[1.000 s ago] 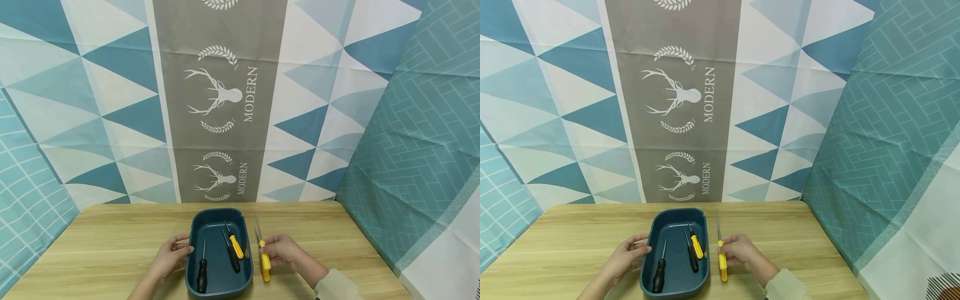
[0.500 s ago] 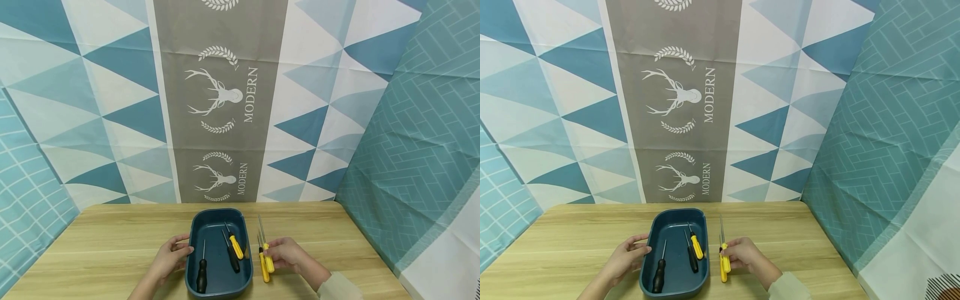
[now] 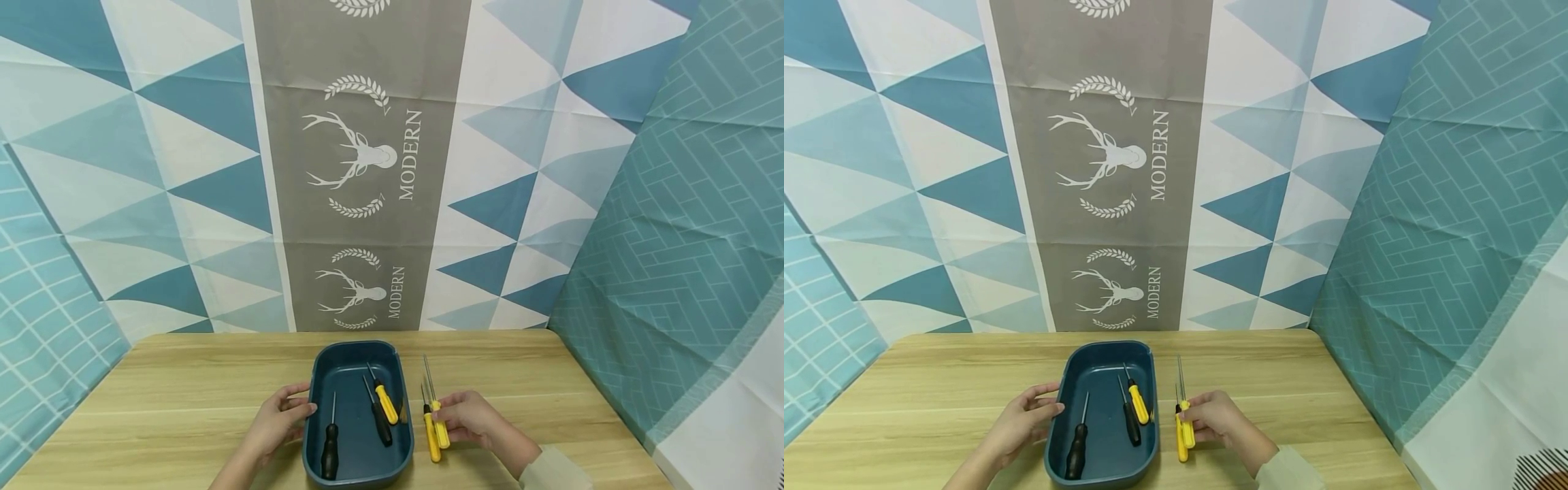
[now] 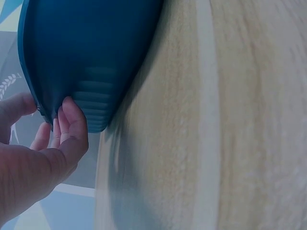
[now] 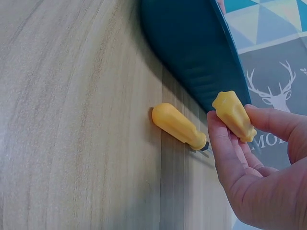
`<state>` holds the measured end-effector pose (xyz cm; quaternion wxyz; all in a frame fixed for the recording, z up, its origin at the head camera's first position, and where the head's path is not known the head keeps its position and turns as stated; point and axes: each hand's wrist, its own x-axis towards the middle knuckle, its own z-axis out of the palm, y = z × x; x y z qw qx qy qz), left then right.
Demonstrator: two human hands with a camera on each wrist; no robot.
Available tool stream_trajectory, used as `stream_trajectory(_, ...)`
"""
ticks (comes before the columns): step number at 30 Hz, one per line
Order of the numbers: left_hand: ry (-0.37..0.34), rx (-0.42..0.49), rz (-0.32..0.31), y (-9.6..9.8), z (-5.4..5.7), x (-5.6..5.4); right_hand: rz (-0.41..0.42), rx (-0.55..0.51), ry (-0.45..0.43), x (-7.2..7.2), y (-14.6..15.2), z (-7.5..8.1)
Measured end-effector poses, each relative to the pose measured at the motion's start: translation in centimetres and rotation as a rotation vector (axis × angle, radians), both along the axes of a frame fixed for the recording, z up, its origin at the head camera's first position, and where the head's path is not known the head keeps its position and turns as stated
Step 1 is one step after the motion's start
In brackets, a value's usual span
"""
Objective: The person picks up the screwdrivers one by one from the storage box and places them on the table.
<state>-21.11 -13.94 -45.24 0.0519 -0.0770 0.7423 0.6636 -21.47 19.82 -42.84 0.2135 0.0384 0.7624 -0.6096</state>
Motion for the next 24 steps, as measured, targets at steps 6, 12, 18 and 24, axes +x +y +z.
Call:
stream_trajectory(6, 0.001, 0.003, 0.006, 0.04, -0.11, -0.04, -0.009, -0.006, -0.006, -0.03, 0.16, -0.23)
stream_trajectory(12, 0.000, -0.002, 0.008, 0.06, -0.07, -0.05, -0.016, -0.002, -0.014, -0.14, 0.35, -0.52)
stream_trajectory(18, 0.002, 0.002, 0.010, 0.13, 0.14, 0.11, -0.017, 0.023, -0.028, -0.14, 0.56, -0.74)
stream_trajectory(24, 0.006, 0.006, 0.009, 0.18, 0.20, 0.13, -0.014, 0.035, -0.028, -0.17, 0.85, -1.00)
